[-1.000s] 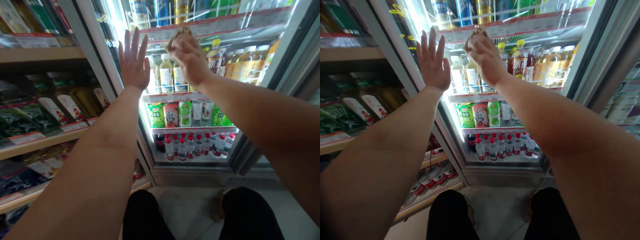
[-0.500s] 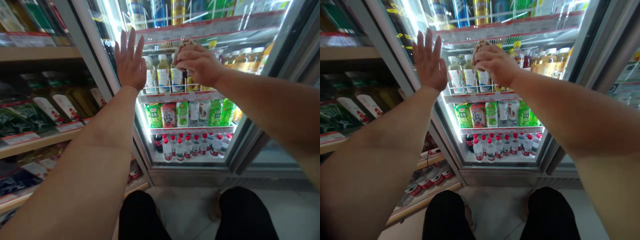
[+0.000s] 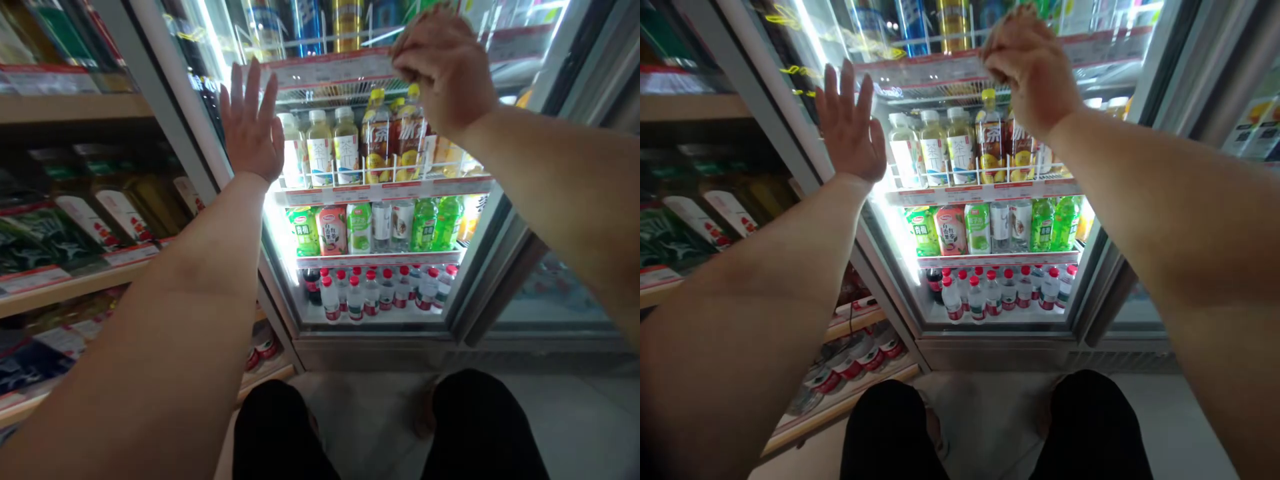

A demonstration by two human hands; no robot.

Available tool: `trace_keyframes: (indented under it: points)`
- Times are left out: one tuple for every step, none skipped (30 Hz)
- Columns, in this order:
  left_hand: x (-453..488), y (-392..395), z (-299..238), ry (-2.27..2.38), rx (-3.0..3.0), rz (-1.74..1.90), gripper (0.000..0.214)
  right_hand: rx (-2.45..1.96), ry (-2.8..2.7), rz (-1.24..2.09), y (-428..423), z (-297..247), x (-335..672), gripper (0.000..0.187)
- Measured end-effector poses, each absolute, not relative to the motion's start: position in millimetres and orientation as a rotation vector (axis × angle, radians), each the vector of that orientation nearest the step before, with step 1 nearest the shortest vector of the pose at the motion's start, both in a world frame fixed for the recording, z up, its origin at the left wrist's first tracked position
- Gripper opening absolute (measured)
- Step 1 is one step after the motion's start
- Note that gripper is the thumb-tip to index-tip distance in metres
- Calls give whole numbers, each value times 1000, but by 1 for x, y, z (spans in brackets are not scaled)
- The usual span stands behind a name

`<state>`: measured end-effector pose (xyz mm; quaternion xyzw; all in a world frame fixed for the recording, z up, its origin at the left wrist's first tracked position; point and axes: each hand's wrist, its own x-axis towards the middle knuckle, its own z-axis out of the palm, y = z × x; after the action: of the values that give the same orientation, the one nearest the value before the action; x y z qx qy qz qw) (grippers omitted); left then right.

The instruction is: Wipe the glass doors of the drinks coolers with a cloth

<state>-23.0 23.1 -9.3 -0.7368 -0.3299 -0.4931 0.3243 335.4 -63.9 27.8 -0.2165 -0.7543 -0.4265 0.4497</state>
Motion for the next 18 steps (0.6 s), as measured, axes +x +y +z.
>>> trace_keyframes:
  points:
    - [-23,25,-9,-872,-1911,-1263,66,-536,-1794,-1051,-64,29,339,48]
    - [-23,27,-10,-876,-1881,-1239,66,-534,-1745,-1044,-64,25,341,50]
    - [-24,29,-10,-875,-1853,-1225,67,-531,-1725,-1036,-62,17,343,50]
    - [-24,30,-10,-871,-1835,-1216,67,-529,-1732,-1029,-61,6,345,48]
    - [-24,32,-10,-864,-1826,-1218,66,-531,-1761,-1022,-59,-5,347,44]
    - [-25,33,-10,-856,-1824,-1230,65,-522,-1795,-1021,-58,-15,348,39]
    - [-25,34,-11,-847,-1829,-1240,64,-516,-1837,-1024,-57,-20,350,36]
    - [-25,34,-11,-831,-1833,-1248,63,-511,-1868,-1031,-58,-20,352,35]
    - [-26,34,-11,-810,-1835,-1254,62,-508,-1880,-1039,-59,-16,355,37]
    - [-26,34,-11,-795,-1841,-1254,62,-509,-1871,-1046,-61,-7,358,41]
    - [-26,33,-11,-788,-1851,-1253,63,-513,-1834,-1051,-63,2,362,44]
    - [-26,33,-11,-791,-1862,-1264,63,-518,-1776,-1053,-64,11,366,47]
    - [-26,32,-11,-807,-1877,-1282,63,-523,-1706,-1044,-65,16,370,49]
    - [-26,31,-10,-833,-1900,-1291,64,-537,-1643,-1018,-65,17,374,47]
    - [-26,30,-10,-857,-1920,-1294,64,-554,-1583,-973,-64,12,377,43]
    - [-25,29,-10,-863,-1923,-1301,64,-577,-1548,-908,-63,4,379,39]
    - [-25,29,-10,-856,-1917,-1309,64,-600,-1541,-833,-63,-7,380,36]
    - [-25,28,-10,-845,-1918,-1305,63,-613,-1546,-759,-63,-19,381,35]
